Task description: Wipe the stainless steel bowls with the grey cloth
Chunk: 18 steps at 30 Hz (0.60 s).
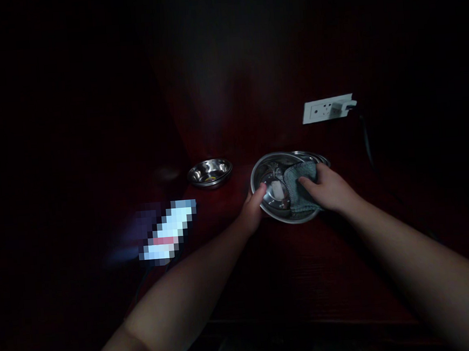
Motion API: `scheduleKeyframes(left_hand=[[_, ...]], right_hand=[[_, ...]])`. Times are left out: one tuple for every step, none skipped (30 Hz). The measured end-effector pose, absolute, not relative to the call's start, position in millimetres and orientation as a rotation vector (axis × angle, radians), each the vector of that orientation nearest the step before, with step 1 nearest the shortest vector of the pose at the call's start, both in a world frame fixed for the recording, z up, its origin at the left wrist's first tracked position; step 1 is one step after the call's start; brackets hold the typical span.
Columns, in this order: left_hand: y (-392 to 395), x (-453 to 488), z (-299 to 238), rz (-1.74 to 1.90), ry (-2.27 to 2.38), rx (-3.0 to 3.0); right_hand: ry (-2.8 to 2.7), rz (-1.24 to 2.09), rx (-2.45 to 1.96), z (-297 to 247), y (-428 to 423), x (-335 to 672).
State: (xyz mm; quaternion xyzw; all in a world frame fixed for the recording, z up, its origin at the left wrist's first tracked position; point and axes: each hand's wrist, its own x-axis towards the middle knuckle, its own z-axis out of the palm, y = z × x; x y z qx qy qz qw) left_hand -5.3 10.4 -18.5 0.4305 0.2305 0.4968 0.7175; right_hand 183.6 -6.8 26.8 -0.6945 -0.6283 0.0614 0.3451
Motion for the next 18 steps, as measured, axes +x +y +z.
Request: scheduleKeyframes(left_hand=[[11.1, -5.4, -19.6, 1.099, 0.513, 0.954], [11.6, -5.3, -20.4, 1.099, 0.511, 0.955], [11.9, -5.3, -21.0, 1.098, 0.506, 0.957], [11.8, -5.3, -21.3, 1.098, 0.502, 0.957], [11.6, -5.2, -21.1, 1.097, 0.5, 0.956], [11.1, -5.1, -20.7, 1.096, 0.498, 0.956], [10.5, -4.9, -20.0, 1.095, 0.497, 0.955], [9.9, -4.7, -19.2, 1.095, 0.497, 0.955], [9.3, -4.6, -18.5, 1.096, 0.498, 0.954], [8.9, -4.3, -17.9, 1.098, 0.499, 0.952], [8.6, -4.2, -17.6, 1.1, 0.5, 0.95], [8.5, -4.0, -17.5, 1.1, 0.501, 0.948], [8.5, -3.8, -17.6, 1.098, 0.502, 0.945], [8.7, -3.7, -17.9, 1.095, 0.504, 0.942], [8.9, -3.7, -18.3, 1.093, 0.506, 0.938], [9.2, -3.6, -18.7, 1.093, 0.51, 0.935], [9.6, -3.6, -19.0, 1.097, 0.515, 0.932], [9.9, -3.6, -19.1, 1.104, 0.52, 0.931]], right_hand=[[-1.634, 0.152, -1.803, 26.4, -6.5, 184.0], [-1.636, 0.151, -1.803, 26.1, -6.3, 184.2], [-1.635, 0.153, -1.803, 25.9, -6.2, 184.4], [-1.635, 0.155, -1.805, 25.7, -6.3, 184.4], [-1.633, 0.155, -1.808, 25.5, -6.4, 184.4], [-1.631, 0.152, -1.813, 25.3, -6.6, 184.3], [-1.63, 0.148, -1.819, 25.2, -6.7, 184.2], [-1.63, 0.146, -1.822, 25.0, -6.8, 184.1], [-1.63, 0.147, -1.822, 24.9, -6.7, 184.1], [-1.634, 0.152, -1.819, 24.7, -6.6, 184.1], [-1.638, 0.159, -1.815, 24.6, -6.5, 184.1], [-1.64, 0.163, -1.814, 24.4, -6.3, 184.2], [-1.64, 0.165, -1.817, 24.3, -6.1, 184.3], [-1.638, 0.165, -1.823, 24.1, -6.0, 184.5], [-1.634, 0.165, -1.829, 24.0, -6.0, 184.6], [-1.631, 0.164, -1.833, 23.8, -6.0, 184.8], [-1.631, 0.164, -1.828, 23.7, -6.0, 184.9], [-1.634, 0.165, -1.818, 23.5, -6.1, 185.0]])
